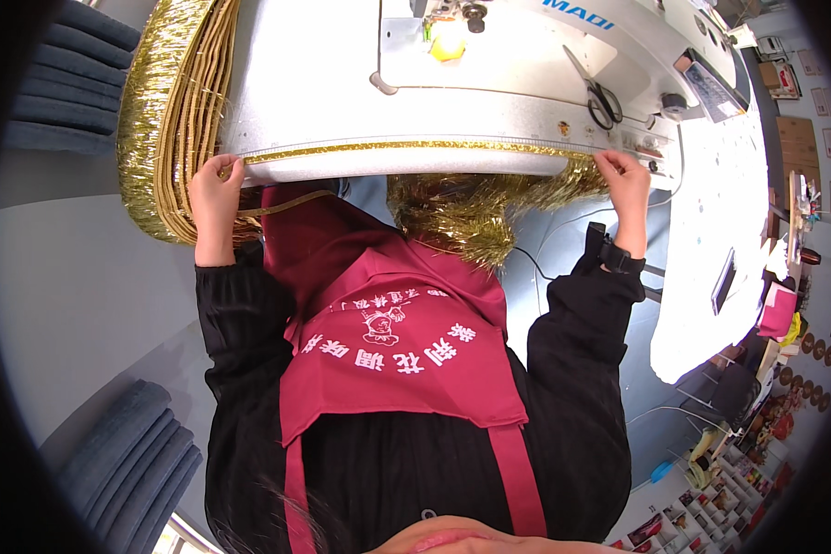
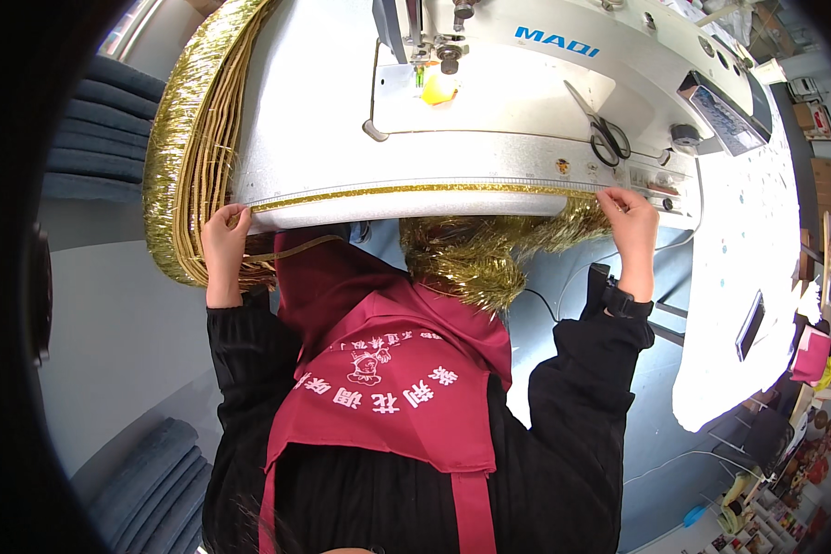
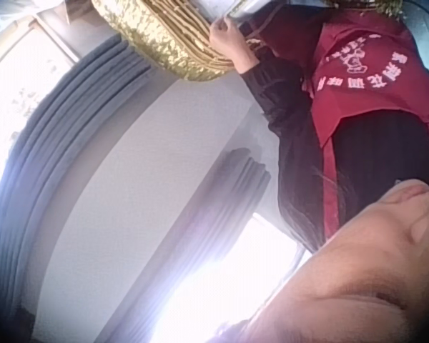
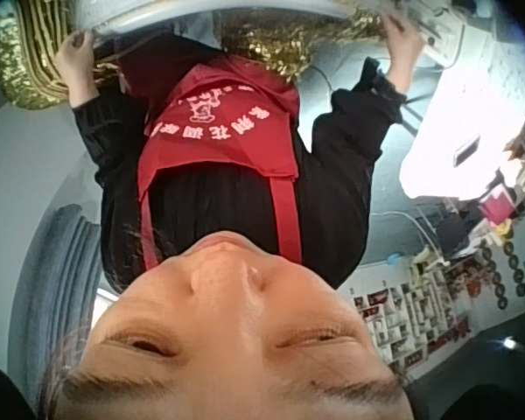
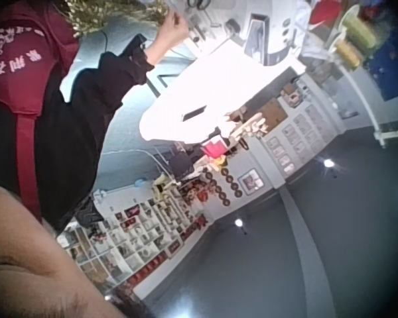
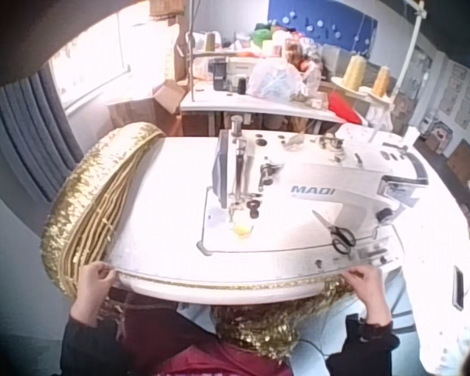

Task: The person aligns a gold tinsel trim along the edge of a white fabric piece on a sewing machine, then cuts the trim with scissors and folds the end. The person continues to position and adjust the trim along the fabric edge.

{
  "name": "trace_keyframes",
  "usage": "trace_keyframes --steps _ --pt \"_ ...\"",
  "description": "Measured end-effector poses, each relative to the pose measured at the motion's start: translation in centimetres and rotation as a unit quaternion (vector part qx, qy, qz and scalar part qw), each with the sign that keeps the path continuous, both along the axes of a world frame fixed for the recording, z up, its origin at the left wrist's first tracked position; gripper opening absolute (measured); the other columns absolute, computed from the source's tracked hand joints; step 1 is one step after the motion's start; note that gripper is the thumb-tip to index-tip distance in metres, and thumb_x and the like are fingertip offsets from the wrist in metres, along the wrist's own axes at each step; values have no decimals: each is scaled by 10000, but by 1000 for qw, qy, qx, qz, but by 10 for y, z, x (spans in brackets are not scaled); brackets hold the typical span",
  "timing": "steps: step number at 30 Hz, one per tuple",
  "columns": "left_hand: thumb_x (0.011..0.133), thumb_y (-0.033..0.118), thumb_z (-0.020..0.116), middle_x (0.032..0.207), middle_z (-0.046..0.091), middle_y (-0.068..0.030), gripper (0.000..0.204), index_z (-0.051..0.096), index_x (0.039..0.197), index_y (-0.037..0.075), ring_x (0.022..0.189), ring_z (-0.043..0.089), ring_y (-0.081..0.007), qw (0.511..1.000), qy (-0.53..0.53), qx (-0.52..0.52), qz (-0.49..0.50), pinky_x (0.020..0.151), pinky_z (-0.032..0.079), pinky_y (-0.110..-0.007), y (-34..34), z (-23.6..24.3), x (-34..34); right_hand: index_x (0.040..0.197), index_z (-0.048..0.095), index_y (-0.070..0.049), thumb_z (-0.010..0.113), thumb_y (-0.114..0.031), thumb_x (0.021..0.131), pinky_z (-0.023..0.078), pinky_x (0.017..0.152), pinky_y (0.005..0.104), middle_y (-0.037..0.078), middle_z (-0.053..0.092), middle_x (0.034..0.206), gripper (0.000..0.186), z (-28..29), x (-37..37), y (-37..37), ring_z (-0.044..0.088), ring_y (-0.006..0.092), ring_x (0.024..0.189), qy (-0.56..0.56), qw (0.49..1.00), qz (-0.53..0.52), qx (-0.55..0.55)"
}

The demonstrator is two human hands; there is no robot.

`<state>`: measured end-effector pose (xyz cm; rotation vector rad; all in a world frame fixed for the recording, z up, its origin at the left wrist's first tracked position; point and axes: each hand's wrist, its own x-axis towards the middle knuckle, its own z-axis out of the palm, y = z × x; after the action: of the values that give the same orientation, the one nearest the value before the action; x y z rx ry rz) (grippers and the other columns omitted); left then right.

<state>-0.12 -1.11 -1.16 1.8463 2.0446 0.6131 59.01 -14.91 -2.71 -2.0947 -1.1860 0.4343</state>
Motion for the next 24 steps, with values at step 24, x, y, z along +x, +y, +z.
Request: trace_keyframes --steps 24 --pt "895 243 710 903 750 -162 279 738 1020 -6 815 737 -245 1000 7 -2 -2 739 548 -332 2 -2 -3 971 749 -13 770 -190 835 357 547 234 -13 653 716 224 6 6 0 408 54 585 9 999 14 -36"
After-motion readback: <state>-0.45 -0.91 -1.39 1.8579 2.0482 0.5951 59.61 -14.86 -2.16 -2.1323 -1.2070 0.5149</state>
